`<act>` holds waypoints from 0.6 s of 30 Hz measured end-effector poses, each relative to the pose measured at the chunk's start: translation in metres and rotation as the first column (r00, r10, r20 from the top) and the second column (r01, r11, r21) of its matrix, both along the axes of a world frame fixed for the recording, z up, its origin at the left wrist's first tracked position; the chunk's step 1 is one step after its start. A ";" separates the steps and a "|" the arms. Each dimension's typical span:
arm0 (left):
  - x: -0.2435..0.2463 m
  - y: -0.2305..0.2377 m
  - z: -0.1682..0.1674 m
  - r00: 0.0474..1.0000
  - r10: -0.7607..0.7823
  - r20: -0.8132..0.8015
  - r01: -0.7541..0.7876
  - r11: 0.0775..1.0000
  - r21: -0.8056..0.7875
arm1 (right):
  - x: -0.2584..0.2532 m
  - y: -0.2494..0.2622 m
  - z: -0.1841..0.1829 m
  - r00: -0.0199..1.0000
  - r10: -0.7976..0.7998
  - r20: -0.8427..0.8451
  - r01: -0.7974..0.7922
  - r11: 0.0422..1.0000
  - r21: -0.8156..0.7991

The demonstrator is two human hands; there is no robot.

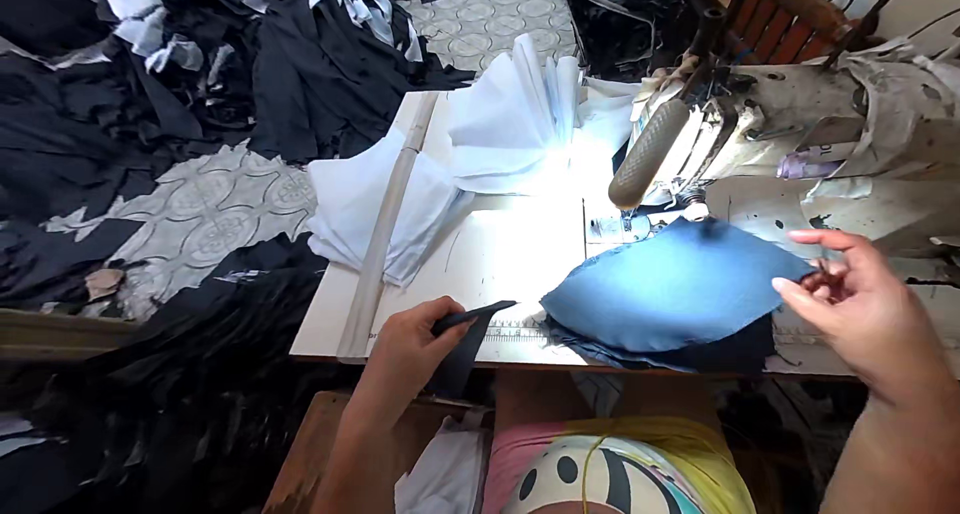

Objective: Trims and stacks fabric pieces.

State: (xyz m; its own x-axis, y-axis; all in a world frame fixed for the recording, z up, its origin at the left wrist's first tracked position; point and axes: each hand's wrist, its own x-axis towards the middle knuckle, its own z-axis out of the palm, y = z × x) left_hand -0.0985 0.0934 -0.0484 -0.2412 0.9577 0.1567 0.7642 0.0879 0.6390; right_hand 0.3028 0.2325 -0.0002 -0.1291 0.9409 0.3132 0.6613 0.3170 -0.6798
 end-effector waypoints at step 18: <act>0.026 -0.006 -0.003 0.988 -0.003 -0.155 0.007 1.000 0.026 | -0.185 -0.035 -0.002 0.549 0.637 0.541 -0.516 0.767 -0.380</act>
State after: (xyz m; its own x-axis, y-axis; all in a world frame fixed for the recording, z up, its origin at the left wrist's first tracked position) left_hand -0.0721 0.0875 -0.0517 -0.2070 0.9539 0.2171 0.8546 0.0683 0.5147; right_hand 0.1180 0.1974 -0.0026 -0.7625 0.6177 -0.1924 0.6462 0.7127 -0.2728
